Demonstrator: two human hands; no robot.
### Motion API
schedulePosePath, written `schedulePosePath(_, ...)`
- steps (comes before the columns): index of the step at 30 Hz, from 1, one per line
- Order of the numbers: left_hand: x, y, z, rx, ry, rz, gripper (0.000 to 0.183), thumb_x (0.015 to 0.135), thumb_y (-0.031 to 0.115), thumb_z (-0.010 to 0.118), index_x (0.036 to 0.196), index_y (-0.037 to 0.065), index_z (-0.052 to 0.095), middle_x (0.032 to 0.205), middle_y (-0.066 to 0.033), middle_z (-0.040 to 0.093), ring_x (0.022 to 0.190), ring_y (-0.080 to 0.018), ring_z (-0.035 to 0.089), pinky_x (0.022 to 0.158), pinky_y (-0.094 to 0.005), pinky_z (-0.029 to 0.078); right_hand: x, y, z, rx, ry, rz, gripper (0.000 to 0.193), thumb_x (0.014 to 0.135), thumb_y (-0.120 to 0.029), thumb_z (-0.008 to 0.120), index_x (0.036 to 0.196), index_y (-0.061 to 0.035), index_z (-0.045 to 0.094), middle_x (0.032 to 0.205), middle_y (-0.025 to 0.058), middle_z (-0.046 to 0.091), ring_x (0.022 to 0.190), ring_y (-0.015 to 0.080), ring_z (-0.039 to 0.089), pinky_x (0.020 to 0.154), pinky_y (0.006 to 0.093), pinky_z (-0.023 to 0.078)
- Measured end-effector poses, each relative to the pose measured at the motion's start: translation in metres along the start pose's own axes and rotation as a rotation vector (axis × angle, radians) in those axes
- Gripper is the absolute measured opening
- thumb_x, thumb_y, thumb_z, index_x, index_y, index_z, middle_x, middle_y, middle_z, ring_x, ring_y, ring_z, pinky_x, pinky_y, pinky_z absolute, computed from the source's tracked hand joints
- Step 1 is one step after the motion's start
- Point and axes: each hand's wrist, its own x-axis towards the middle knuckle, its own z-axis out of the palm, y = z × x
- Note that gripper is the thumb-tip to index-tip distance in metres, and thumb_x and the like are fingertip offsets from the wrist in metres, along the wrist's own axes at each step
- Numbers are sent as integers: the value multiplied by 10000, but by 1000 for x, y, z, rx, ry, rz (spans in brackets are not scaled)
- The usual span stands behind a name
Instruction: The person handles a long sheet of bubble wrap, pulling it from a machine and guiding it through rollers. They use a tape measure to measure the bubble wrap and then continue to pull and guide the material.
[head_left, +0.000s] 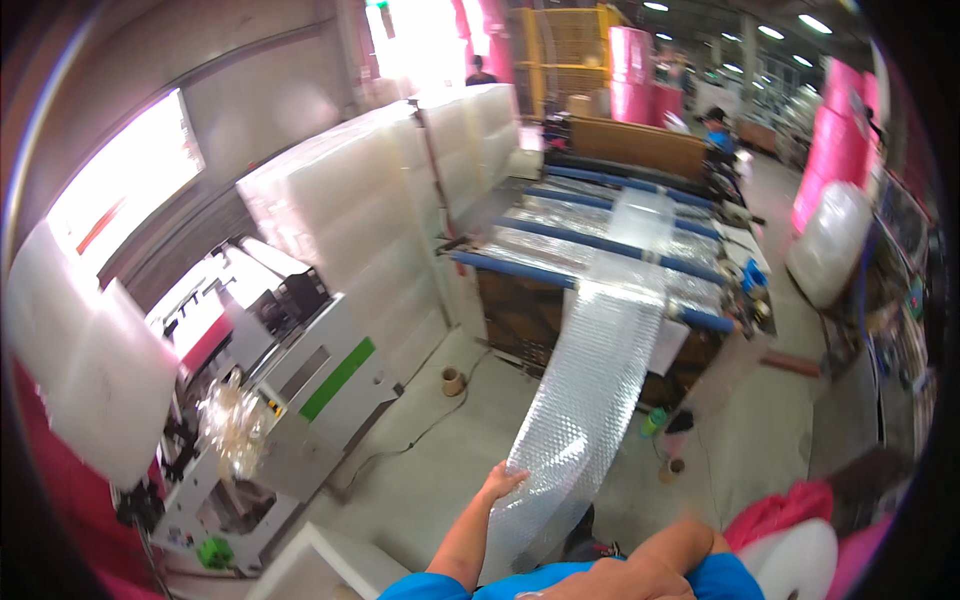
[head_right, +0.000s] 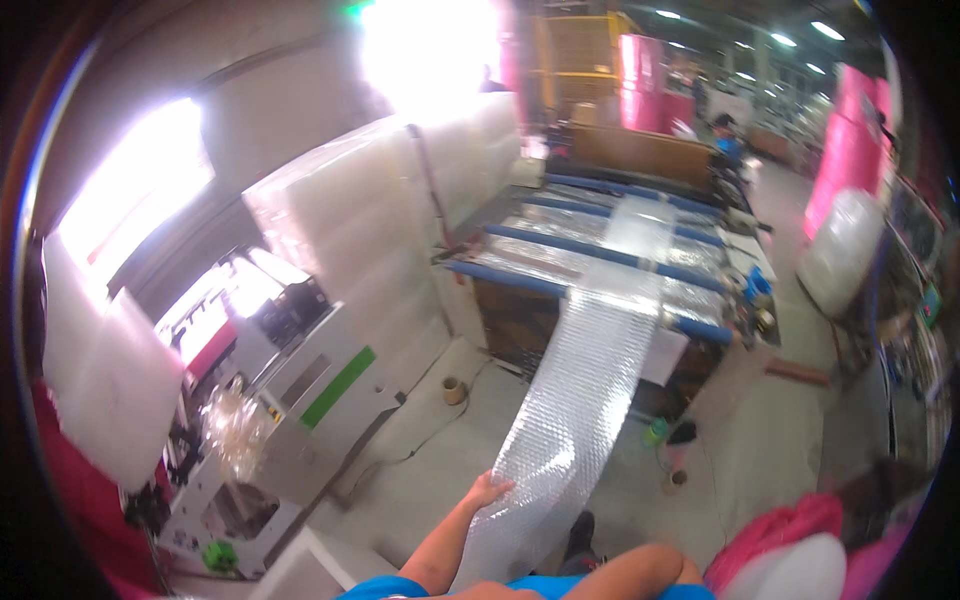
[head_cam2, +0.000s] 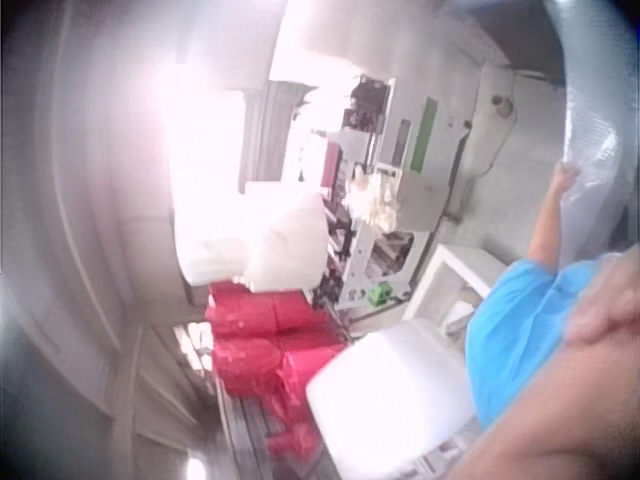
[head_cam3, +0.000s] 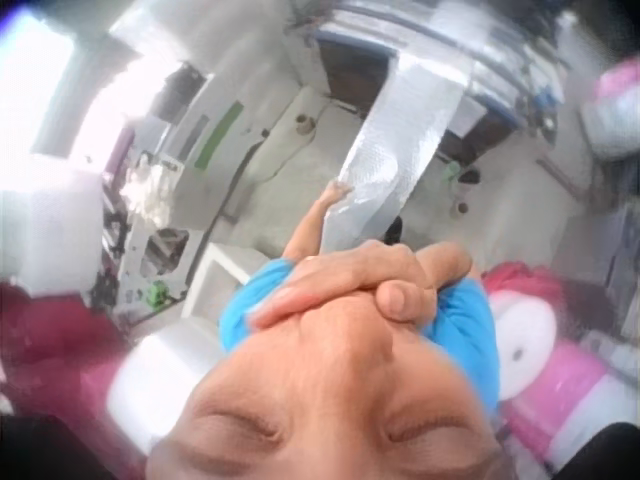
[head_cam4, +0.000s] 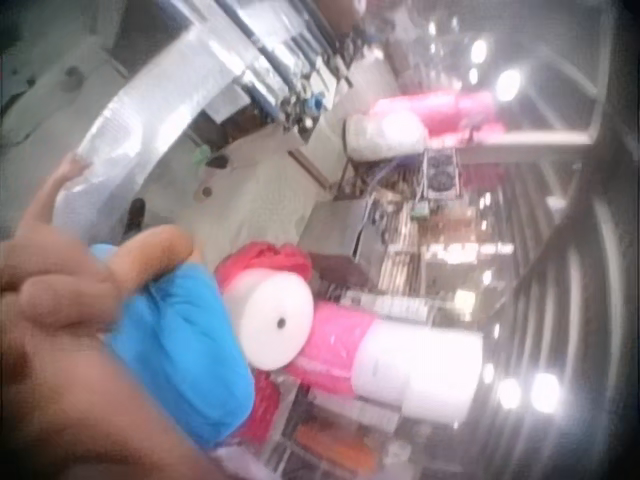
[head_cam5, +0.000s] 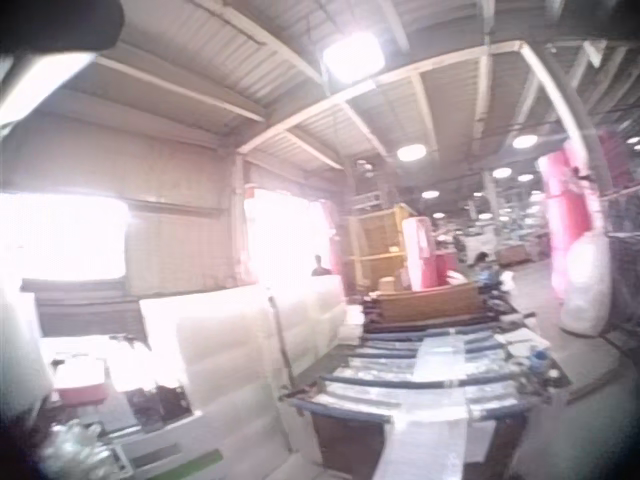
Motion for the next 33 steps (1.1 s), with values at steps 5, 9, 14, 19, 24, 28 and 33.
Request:
schedulePosePath(5,18,2,21,-4,-39,50,494,690,344,644,1050,44,488,935,-102,578,845,-189,547,767,-306,417,-9,-11,4,18,280,-41,407,804,-271,438,857,115,557,744,250,575,818,322,566,806,325,423)
schedulePosePath(9,12,9,18,-66,-71,42,455,717,311,624,1064,55,478,936,-108,574,843,-187,538,768,-307,415,-35,2,-63,144,54,-190,458,813,-325,427,903,105,559,811,282,560,849,388,547,828,402,402)
schedulePosePath(14,15,-49,27,-22,-15,55,451,733,308,609,1080,53,475,958,-108,568,862,-186,533,779,-315,413,-92,83,-229,111,790,-267,325,862,-292,370,1096,-71,421,889,34,527,743,127,472,646,257,385)
schedulePosePath(19,57,11,46,99,-108,-38,466,742,322,598,1095,48,465,961,-107,567,869,-185,530,776,-319,413,-249,252,-376,-932,1604,342,729,687,-198,662,1229,-25,207,1146,121,379,986,187,418,846,345,332)
schedulePosePath(24,120,34,34,-23,-160,-52,451,737,326,604,1054,27,486,911,-98,575,818,-169,535,743,-298,423,-279,313,-377,-262,1199,812,183,747,-202,602,859,-58,599,747,10,605,611,84,529,536,221,418)
schedulePosePath(28,167,52,44,103,-91,13,402,728,325,615,964,12,527,784,-71,574,694,-137,523,655,-276,434,-273,295,-415,-516,1139,783,163,761,-200,584,798,-45,616,720,16,605,599,72,515,528,211,408)
schedulePosePath(33,186,123,53,34,7,-40,358,723,330,614,839,-3,551,633,-32,541,593,-121,495,560,-279,416,-266,268,-461,-616,1217,594,186,782,-200,551,801,-22,604,689,15,593,563,70,472,515,224,390)
